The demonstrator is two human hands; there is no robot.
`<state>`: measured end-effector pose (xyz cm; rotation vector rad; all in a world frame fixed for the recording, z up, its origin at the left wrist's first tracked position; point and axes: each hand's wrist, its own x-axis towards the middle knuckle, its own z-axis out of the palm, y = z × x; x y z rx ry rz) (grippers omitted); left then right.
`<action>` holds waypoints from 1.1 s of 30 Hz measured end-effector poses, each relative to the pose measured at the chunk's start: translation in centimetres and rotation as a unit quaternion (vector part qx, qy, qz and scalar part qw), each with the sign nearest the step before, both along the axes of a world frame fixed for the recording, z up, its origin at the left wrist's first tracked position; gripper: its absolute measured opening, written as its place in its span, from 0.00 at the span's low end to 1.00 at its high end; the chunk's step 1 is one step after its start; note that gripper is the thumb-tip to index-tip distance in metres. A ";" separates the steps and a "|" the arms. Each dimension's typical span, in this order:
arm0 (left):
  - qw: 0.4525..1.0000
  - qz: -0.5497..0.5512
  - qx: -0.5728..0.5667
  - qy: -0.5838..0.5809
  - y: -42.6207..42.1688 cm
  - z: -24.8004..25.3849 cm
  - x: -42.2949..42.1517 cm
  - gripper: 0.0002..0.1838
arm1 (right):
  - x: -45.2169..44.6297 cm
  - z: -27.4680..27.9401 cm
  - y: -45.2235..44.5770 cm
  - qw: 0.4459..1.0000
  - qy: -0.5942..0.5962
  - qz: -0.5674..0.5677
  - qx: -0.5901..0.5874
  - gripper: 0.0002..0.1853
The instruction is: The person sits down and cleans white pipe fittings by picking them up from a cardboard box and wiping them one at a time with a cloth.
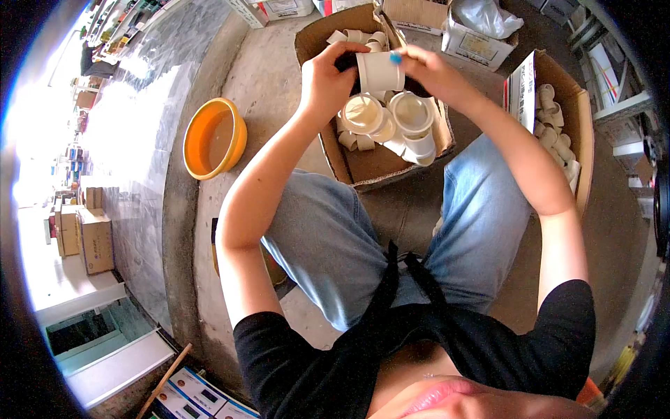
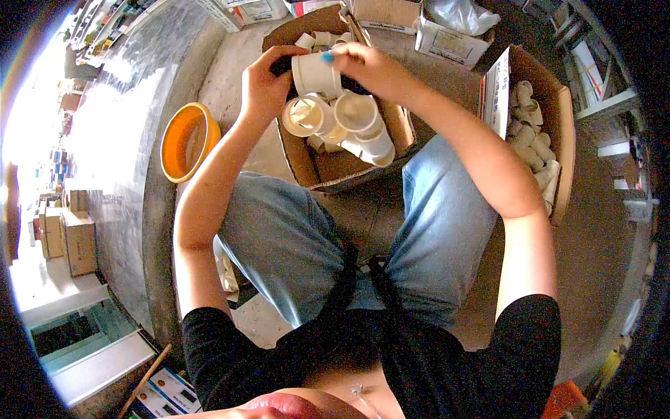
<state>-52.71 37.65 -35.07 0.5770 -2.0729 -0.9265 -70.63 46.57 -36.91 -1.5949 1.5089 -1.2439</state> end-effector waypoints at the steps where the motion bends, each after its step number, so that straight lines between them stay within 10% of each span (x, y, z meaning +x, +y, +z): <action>1: 0.998 0.000 0.062 0.007 -0.3 -0.3 0.0 0.13 | 0.3 0.6 0.4 0.995 0.079 -0.002 -0.060 0.31; 8: 0.939 -0.038 0.341 -0.002 -1.1 -1.7 -0.1 0.10 | 1.5 1.5 1.6 0.904 0.364 -0.038 -0.222 0.33; 19: 0.827 -0.160 0.537 -0.053 -1.7 -0.9 1.3 0.17 | 2.5 1.2 2.0 0.942 0.268 -0.016 -0.203 0.30; 27: 0.967 -0.016 -0.013 -0.254 -0.4 0.0 1.4 0.15 | 2.6 1.0 2.0 0.989 0.141 0.020 -0.045 0.23; 33: 0.977 -0.049 -0.187 -0.091 0.8 -0.6 1.4 0.18 | -0.2 -0.2 0.3 0.973 -0.086 0.122 0.175 0.25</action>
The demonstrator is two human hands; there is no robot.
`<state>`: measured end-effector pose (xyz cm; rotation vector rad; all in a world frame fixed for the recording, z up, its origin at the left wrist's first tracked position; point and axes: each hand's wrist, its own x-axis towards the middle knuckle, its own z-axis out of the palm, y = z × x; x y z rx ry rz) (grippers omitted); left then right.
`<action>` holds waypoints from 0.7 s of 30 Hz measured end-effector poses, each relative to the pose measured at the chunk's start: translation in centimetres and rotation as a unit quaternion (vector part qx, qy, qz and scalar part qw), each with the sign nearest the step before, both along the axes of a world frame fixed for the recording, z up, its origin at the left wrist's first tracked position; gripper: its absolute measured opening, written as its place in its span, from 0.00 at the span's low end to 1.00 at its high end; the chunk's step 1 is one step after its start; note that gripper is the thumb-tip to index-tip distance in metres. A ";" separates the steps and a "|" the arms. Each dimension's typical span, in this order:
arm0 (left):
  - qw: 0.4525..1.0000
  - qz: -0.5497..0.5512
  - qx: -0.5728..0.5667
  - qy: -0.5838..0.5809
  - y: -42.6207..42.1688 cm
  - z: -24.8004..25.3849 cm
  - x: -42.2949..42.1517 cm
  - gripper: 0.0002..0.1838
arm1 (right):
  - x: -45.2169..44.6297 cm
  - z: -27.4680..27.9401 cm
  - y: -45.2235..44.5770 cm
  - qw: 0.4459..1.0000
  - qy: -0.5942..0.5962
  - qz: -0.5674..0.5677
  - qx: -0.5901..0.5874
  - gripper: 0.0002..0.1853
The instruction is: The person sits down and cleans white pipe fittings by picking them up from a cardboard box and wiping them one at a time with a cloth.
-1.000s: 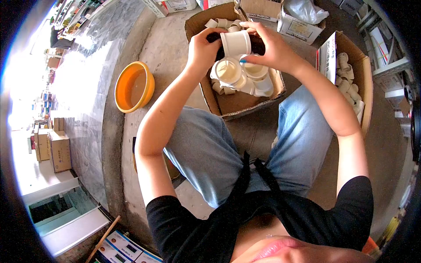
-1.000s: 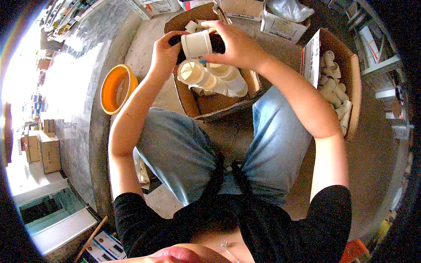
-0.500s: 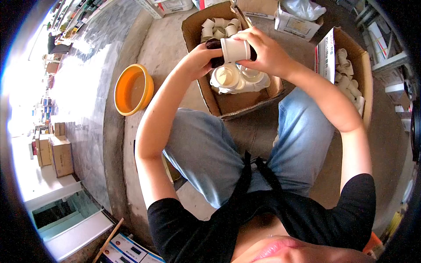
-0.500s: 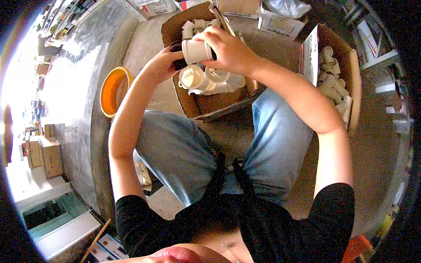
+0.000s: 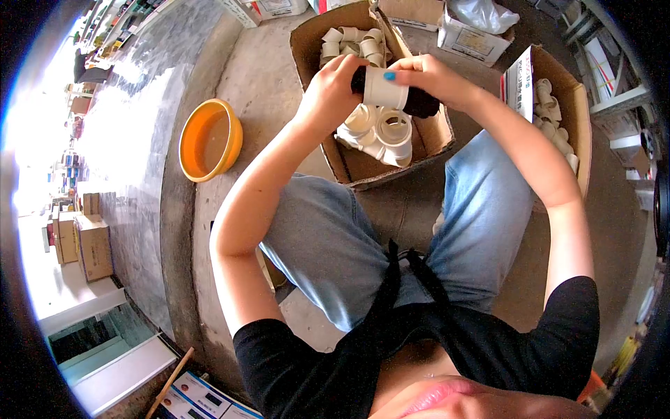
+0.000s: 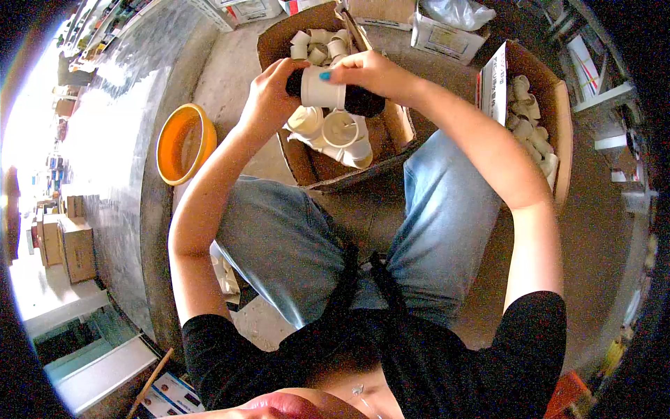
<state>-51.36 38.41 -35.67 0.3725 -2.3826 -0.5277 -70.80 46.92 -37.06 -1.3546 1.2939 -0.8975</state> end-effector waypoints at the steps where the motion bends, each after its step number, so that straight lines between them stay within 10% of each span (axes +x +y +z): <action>1: 0.998 -0.012 -0.053 0.018 -0.1 0.1 0.0 0.19 | 0.5 0.3 0.4 0.995 -0.093 -0.003 0.020 0.27; 10: 0.925 -0.073 -0.360 0.096 0.2 2.7 0.1 0.19 | 0.4 2.2 0.8 0.963 -0.242 0.016 0.122 0.29; 21: 0.956 0.172 0.055 0.231 -2.6 2.1 1.6 0.17 | -2.8 0.8 0.7 0.961 -0.237 -0.139 -0.010 0.28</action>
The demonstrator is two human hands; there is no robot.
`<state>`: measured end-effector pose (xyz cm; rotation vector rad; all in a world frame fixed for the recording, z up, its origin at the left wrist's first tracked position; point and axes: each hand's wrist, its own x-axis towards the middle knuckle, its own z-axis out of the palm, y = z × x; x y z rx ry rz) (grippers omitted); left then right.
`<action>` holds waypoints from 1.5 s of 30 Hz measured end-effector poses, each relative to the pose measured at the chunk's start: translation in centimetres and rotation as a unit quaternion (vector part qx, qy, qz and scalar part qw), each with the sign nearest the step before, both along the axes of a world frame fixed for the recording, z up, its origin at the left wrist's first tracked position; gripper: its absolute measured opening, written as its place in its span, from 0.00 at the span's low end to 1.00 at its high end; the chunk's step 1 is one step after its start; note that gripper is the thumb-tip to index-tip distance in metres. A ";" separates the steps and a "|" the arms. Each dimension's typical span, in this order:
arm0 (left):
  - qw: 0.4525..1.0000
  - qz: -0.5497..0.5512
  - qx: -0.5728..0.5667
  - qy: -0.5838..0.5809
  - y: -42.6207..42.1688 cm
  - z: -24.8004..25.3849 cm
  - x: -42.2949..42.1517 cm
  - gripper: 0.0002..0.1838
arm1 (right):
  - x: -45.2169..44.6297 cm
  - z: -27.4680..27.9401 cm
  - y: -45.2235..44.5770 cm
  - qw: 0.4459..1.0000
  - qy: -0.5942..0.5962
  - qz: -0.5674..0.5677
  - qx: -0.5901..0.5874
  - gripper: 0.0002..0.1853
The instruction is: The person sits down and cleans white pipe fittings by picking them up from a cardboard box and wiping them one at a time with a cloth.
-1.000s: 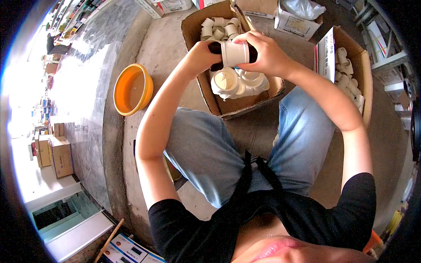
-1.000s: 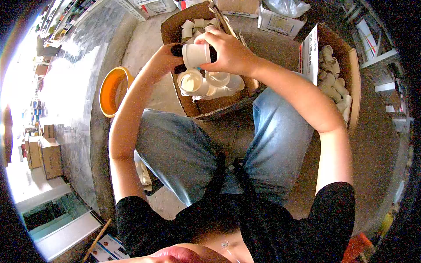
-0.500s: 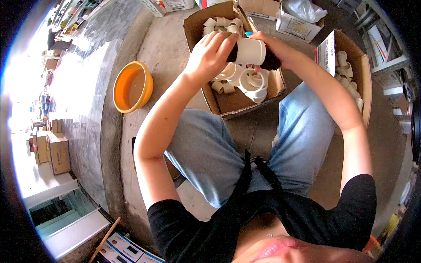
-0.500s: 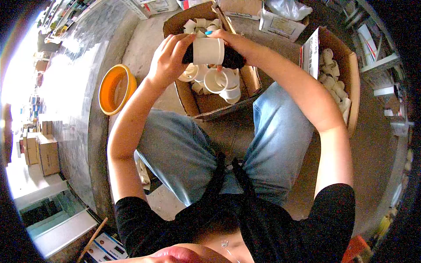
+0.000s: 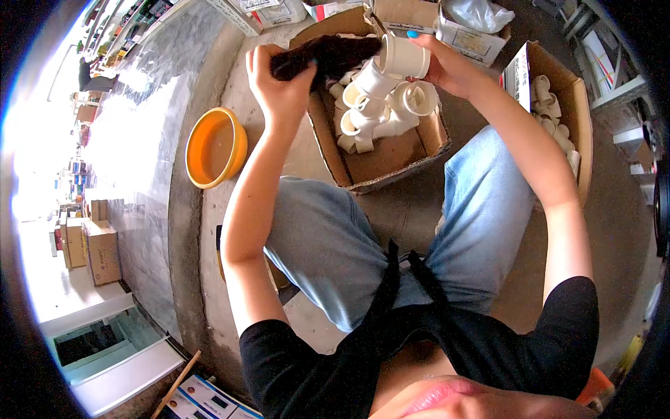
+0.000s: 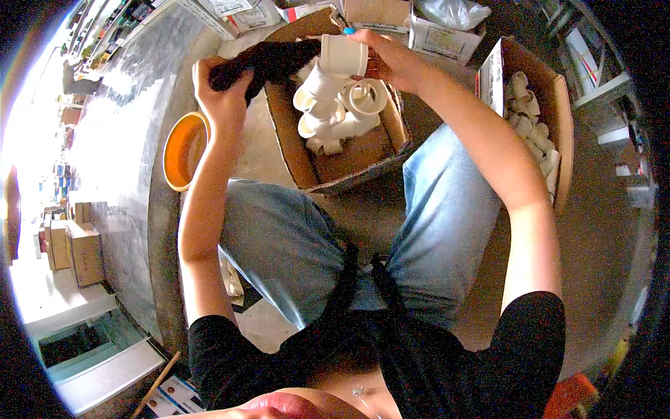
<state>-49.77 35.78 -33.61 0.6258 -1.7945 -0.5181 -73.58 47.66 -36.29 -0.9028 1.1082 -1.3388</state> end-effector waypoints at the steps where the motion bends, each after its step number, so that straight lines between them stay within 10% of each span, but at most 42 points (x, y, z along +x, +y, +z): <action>1: 0.999 -0.011 0.020 0.032 -0.3 0.1 0.0 0.17 | 0.1 0.0 -0.1 1.000 0.000 -0.007 -0.006 0.27; 5: 0.956 -0.162 0.213 0.124 0.0 0.2 -0.6 0.17 | 0.8 -0.3 0.2 0.999 0.043 -0.008 0.014 0.24; 13: 0.946 -0.218 -0.009 -0.241 2.9 -1.0 -2.5 0.45 | 1.2 -0.8 -0.3 0.982 0.190 -0.021 -0.007 0.26; 23: 0.963 -0.188 -0.024 -0.190 2.6 -0.9 -2.2 0.31 | 1.0 -0.8 -0.4 0.974 0.173 0.111 -0.090 0.34; 28: 0.949 -0.226 0.182 -0.124 1.2 -1.1 -1.0 0.31 | -0.9 -1.3 0.2 0.788 0.557 0.146 -0.216 0.40; 31: 0.935 -0.240 0.245 -0.086 1.2 -1.0 -1.1 0.30 | 0.0 -1.9 -0.2 0.739 0.595 0.112 -0.294 0.44; 45: 0.910 -0.210 0.358 -0.009 -0.6 -1.1 -0.2 0.31 | 1.1 -0.9 -0.1 0.863 0.435 -0.049 -0.253 0.30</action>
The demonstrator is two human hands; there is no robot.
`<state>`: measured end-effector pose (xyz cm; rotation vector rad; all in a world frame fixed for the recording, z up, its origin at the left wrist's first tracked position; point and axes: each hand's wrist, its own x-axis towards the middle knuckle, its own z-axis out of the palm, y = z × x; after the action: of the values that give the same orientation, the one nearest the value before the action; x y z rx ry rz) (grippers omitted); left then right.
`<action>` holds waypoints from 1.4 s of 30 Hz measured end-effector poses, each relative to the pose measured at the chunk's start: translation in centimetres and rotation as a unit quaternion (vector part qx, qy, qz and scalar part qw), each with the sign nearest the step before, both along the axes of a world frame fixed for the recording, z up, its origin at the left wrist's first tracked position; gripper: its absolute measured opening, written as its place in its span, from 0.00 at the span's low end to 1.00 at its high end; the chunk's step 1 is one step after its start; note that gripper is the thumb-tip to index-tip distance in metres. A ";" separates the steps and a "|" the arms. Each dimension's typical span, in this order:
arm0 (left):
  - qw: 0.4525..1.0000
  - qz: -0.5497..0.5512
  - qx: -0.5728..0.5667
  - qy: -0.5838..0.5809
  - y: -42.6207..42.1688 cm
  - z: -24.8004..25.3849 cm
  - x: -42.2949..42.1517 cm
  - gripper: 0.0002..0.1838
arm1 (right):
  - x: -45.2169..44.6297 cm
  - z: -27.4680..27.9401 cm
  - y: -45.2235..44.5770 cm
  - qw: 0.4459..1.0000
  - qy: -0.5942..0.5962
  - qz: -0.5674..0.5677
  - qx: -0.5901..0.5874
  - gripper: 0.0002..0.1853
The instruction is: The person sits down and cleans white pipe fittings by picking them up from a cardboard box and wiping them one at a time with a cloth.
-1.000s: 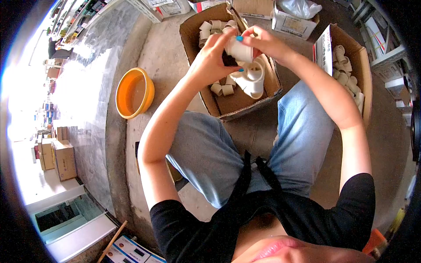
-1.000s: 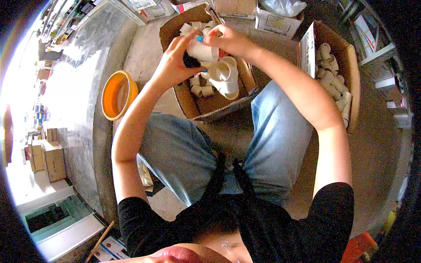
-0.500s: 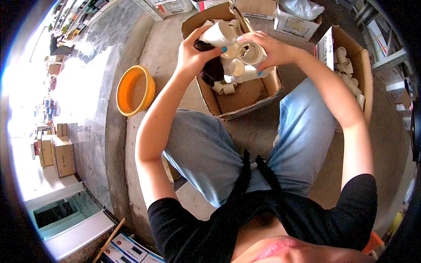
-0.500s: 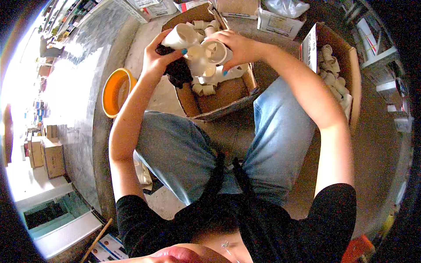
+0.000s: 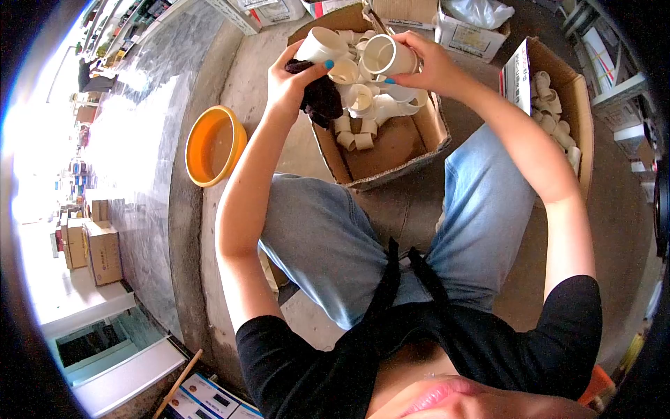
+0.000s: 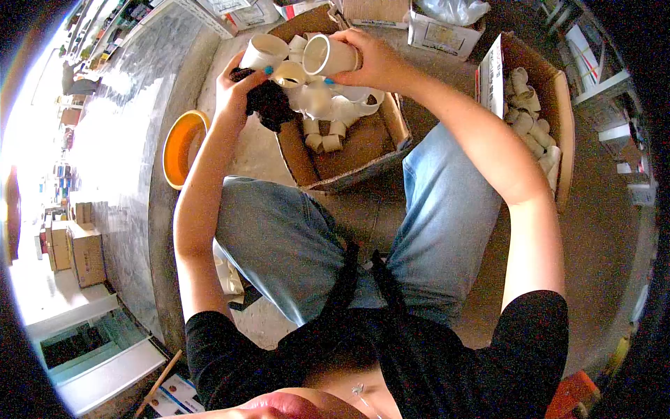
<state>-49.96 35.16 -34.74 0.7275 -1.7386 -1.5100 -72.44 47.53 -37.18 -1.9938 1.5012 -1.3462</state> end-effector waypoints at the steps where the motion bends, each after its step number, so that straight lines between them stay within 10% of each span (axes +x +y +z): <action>1: 1.000 0.002 -0.009 -0.013 0.0 -0.1 0.0 0.30 | -0.1 -0.1 -0.1 1.000 -0.020 0.010 -0.001 0.31; 7: 0.963 0.114 -0.188 -0.157 -3.0 -4.2 -0.5 0.28 | 0.8 0.3 0.1 0.988 -0.151 -0.006 -0.014 0.31; 11: 0.980 -0.024 0.165 -0.107 -3.0 -3.1 0.3 0.22 | 2.2 1.2 1.3 0.993 0.021 -0.110 -0.031 0.31; 15: 0.956 0.022 0.287 0.056 -2.0 -1.7 -0.2 0.15 | 2.4 1.1 1.4 0.989 0.035 -0.143 -0.007 0.32; 18: 0.962 0.084 0.222 0.134 -0.2 -0.5 -0.6 0.16 | 2.5 1.3 1.4 0.986 0.026 -0.164 0.032 0.33; 22: 0.948 0.183 -0.187 0.182 5.1 1.0 -3.2 0.14 | 2.9 0.5 1.0 0.987 0.022 -0.145 0.059 0.32; 26: 0.754 -0.172 -0.633 -0.023 4.5 1.6 -3.4 0.25 | 3.2 0.2 0.6 0.988 0.020 -0.150 0.033 0.33; 32: 0.824 -0.246 -0.509 -0.031 2.0 1.1 -2.5 0.24 | 3.2 0.0 0.6 0.987 -0.006 -0.149 0.057 0.32; 37: 0.788 -0.150 -0.566 -0.188 4.5 1.2 -2.6 0.54 | 3.2 1.7 1.0 0.982 -0.034 -0.102 0.152 0.32; 42: 0.794 -0.090 -0.566 -0.201 5.5 -0.7 -3.6 0.46 | 2.9 -0.2 0.3 0.950 -0.181 -0.031 0.254 0.26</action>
<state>-53.57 40.63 -35.48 0.2168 -2.6145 -0.1584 -69.52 47.80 -37.42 -1.3152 1.5421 -1.1215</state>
